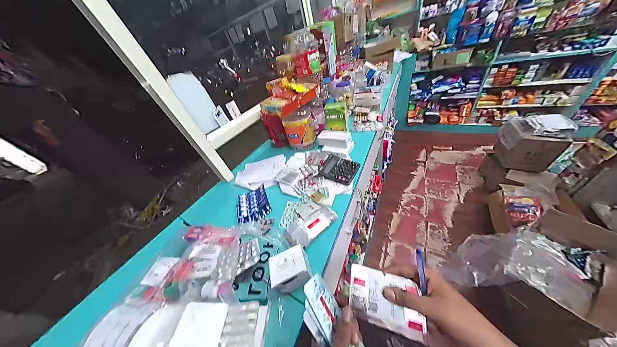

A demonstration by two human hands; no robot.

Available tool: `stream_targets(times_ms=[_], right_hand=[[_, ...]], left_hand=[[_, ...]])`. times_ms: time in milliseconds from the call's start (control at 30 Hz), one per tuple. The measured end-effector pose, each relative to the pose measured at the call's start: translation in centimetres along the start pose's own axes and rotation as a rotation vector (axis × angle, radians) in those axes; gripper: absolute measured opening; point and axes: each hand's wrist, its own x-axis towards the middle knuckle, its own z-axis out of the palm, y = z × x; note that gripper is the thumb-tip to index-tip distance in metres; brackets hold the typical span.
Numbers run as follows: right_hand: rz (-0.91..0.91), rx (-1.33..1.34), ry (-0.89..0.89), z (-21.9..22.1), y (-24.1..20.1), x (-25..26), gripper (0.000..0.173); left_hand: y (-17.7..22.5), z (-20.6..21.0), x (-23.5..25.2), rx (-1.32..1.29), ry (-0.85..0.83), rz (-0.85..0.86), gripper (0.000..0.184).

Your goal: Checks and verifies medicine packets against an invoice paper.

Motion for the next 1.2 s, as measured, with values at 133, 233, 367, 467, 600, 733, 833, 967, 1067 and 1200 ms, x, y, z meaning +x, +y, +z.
stream_targets(times_ms=[133, 233, 367, 467, 600, 733, 833, 967, 1067, 1200], right_hand=[[-0.028, -0.018, 0.017, -0.2, -0.4, 0.6, 0.019], [0.024, -0.033, -0.01, 0.0, -0.1, 0.5, 0.017], [0.016, -0.023, -0.04, -0.3, 0.5, 1.2, 0.017], [0.031, -0.029, -0.052, -0.5, 0.9, 1.7, 0.018], [0.031, -0.015, -0.094, -0.9, 1.2, 2.9, 0.017], [0.042, 0.012, -0.138, -1.4, 1.5, 4.3, 0.019], [0.039, 0.012, -0.159, -2.0, 1.3, 5.7, 0.019], [0.056, 0.022, -0.199, -2.9, 1.4, 7.3, 0.019], [0.058, 0.015, -0.242, -3.6, 1.6, 8.6, 0.018], [0.077, 0.009, -0.292, -4.6, 2.1, 10.2, 0.019]], left_hand=[[0.0, 1.1, -0.2, -0.006, 0.108, -0.054, 0.015], [0.2, 1.8, -1.0, 0.034, 0.224, -0.109, 0.025], [0.2, 1.9, -0.9, 0.05, 0.266, -0.125, 0.033], [-0.1, 1.9, -0.9, 0.059, 0.292, -0.125, 0.035], [-0.2, 2.1, -0.6, 0.059, 0.317, -0.111, 0.035], [-0.5, 2.4, 0.1, 0.061, 0.344, -0.084, 0.036], [-0.8, 2.9, 1.0, 0.053, 0.361, -0.076, 0.035], [-1.3, 3.5, 2.1, 0.055, 0.371, -0.067, 0.029], [-1.8, 3.7, 2.9, 0.049, 0.385, -0.067, 0.027], [-2.7, 4.4, 3.6, 0.053, 0.444, -0.063, 0.028]])
